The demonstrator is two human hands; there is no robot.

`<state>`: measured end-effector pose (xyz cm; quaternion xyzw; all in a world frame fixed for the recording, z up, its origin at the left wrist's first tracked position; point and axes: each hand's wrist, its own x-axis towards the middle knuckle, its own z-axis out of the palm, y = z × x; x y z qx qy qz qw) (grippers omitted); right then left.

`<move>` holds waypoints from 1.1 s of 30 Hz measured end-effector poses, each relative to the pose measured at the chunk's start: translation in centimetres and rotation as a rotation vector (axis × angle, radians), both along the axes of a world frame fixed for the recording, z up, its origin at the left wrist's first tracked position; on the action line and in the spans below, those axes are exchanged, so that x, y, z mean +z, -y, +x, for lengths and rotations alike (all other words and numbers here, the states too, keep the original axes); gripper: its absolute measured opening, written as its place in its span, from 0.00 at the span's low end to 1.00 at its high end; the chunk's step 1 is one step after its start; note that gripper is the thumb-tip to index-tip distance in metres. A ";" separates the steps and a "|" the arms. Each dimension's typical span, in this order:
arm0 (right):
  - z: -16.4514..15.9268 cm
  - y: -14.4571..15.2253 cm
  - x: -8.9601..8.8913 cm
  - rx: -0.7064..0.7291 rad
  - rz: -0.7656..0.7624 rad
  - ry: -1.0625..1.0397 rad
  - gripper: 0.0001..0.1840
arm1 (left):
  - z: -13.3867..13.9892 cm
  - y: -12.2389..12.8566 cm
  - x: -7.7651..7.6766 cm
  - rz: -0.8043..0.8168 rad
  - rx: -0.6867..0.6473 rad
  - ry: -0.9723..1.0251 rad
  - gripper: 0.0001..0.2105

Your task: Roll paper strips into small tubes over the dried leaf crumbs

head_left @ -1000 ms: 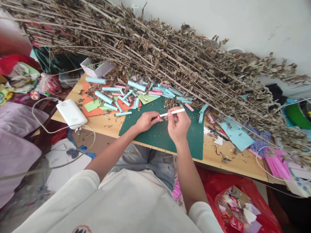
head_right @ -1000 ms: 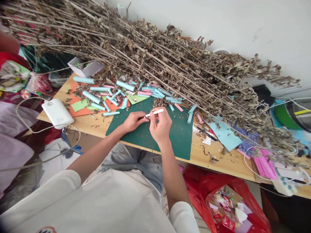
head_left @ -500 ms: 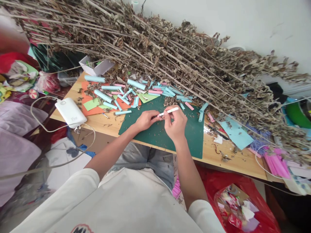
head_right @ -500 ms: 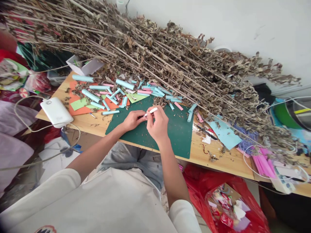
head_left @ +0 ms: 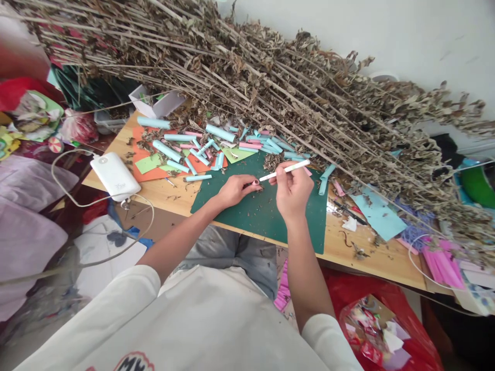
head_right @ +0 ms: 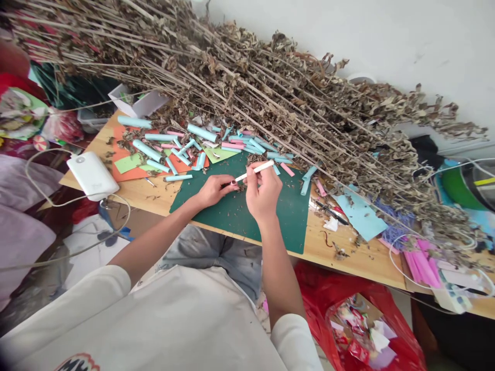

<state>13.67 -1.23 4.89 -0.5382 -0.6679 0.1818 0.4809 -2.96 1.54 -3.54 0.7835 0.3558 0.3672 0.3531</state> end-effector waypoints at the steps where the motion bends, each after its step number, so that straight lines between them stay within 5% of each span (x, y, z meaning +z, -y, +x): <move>1: -0.1 0.1 0.0 0.005 0.005 -0.004 0.13 | 0.0 0.0 0.0 -0.004 0.001 0.001 0.20; 24: -1.4 0.0 -0.8 0.141 0.090 0.204 0.09 | -0.1 0.0 -0.6 0.018 0.012 -0.035 0.21; 28: -1.7 -0.6 -0.5 0.189 -0.036 0.035 0.08 | -0.1 -0.1 -0.6 0.009 0.006 -0.039 0.21; 33: -2.4 -1.6 0.1 0.320 -0.168 -0.545 0.05 | -0.1 0.0 0.0 -0.022 -0.003 -0.027 0.20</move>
